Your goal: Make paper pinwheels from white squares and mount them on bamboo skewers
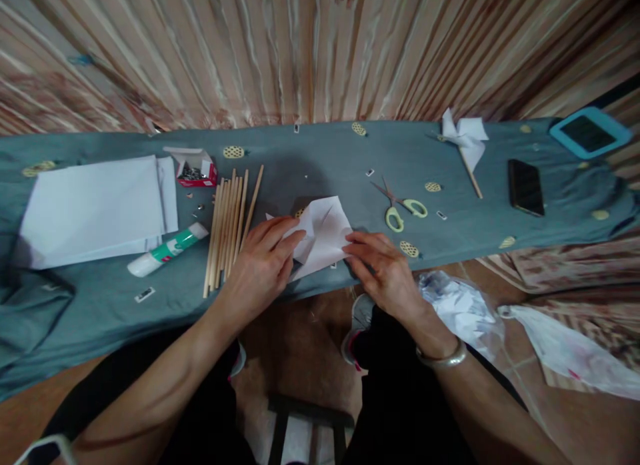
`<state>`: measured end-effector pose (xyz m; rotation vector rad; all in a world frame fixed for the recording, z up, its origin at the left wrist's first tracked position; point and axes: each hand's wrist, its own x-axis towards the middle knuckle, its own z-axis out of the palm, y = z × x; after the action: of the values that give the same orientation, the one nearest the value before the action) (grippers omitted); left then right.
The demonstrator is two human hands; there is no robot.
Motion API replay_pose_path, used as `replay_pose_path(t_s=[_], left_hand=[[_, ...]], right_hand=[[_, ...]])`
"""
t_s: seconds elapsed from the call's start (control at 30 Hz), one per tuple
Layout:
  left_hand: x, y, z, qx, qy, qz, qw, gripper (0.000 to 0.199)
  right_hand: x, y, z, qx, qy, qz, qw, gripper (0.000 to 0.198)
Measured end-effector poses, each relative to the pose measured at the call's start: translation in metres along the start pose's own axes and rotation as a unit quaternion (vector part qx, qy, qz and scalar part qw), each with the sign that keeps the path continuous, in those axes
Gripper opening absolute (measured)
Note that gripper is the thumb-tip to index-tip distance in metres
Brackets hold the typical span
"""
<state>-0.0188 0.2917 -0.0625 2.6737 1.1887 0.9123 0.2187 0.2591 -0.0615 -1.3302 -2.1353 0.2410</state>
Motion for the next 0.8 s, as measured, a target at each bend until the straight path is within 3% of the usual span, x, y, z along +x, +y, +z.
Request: replay_pose_path(t_s=[0.13, 0.3, 0.43, 0.57, 0.8], left_hand=[[0.004, 0.015, -0.009, -0.021, 0.019, 0.034, 0.999, 0.028], [-0.004, 0.028, -0.003, -0.007, -0.033, 0.063, 0.997, 0.021], [-0.017, 0.023, 0.005, -0.013, -0.069, 0.058, 0.996, 0.016], [-0.025, 0.018, 0.006, -0.041, -0.077, 0.036, 0.995, 0.018], [-0.030, 0.017, 0.006, -0.063, -0.066, 0.001, 0.996, 0.028]], right_hand=[[0.003, -0.020, 0.004, -0.119, 0.035, -0.044, 0.991, 0.022], [-0.001, -0.034, 0.011, -0.157, 0.005, -0.071, 0.985, 0.021], [-0.005, -0.032, 0.014, -0.078, -0.020, -0.059, 0.995, 0.019], [-0.002, -0.026, 0.015, 0.052, -0.025, 0.001, 0.998, 0.016], [0.013, -0.024, 0.025, 0.216, -0.050, 0.168, 0.960, 0.016]])
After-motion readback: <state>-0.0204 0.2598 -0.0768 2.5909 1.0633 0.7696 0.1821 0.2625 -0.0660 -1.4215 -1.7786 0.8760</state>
